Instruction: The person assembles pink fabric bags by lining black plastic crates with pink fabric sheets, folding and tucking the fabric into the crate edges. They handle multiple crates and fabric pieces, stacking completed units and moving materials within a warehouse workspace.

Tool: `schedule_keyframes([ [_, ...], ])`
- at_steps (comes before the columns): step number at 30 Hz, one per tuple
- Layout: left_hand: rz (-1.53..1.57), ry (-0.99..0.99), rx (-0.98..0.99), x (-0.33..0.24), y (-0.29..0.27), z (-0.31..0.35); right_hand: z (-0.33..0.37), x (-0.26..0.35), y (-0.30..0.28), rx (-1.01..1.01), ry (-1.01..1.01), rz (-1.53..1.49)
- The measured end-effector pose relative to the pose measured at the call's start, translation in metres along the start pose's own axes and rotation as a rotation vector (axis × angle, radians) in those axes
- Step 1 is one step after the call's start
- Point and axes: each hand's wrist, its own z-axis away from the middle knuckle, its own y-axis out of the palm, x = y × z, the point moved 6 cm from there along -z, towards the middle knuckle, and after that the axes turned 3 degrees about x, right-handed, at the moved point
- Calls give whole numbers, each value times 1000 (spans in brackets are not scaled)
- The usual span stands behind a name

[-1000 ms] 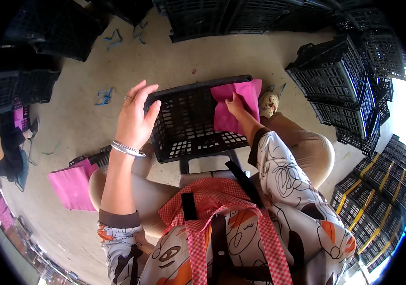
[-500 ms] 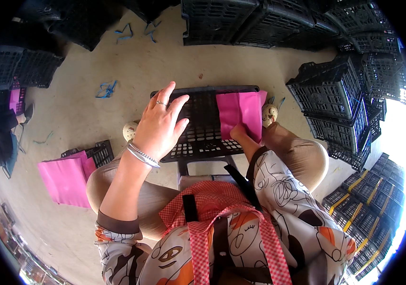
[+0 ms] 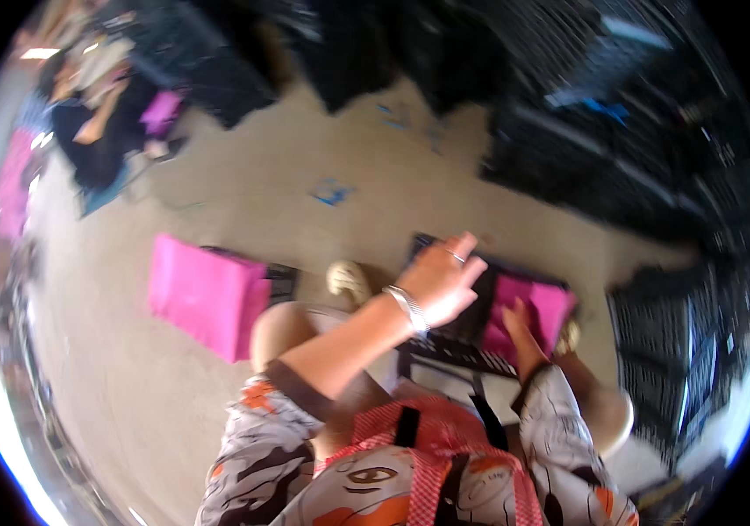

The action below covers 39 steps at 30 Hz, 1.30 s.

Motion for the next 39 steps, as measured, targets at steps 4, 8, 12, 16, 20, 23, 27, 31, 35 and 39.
schedule_keyframes([
  [4,-74,-81,-45,16,15,12,-45,-23,6,107,-18,-345],
  [8,-87,-162,-20,19,20,18,-22,28,-7,173,38,-236],
  [12,-76,-138,-2,12,14,12,-36,31,-17,104,-207,-244],
  [16,-100,-182,-11,17,11,19,-40,42,-14,156,-362,19],
  [20,-114,-159,-30,15,10,16,-21,45,-24,378,-401,202],
  [23,-76,-114,-30,8,15,8,38,90,-23,493,-917,749],
  [27,236,148,-45,-24,32,22,209,207,-89,460,-1094,570],
  [31,552,182,143,-78,57,30,308,248,-147,353,-985,511],
  [35,414,115,182,-101,71,37,290,195,-129,161,-1062,268],
  [39,410,38,126,-104,80,50,288,177,-101,82,-1216,409],
])
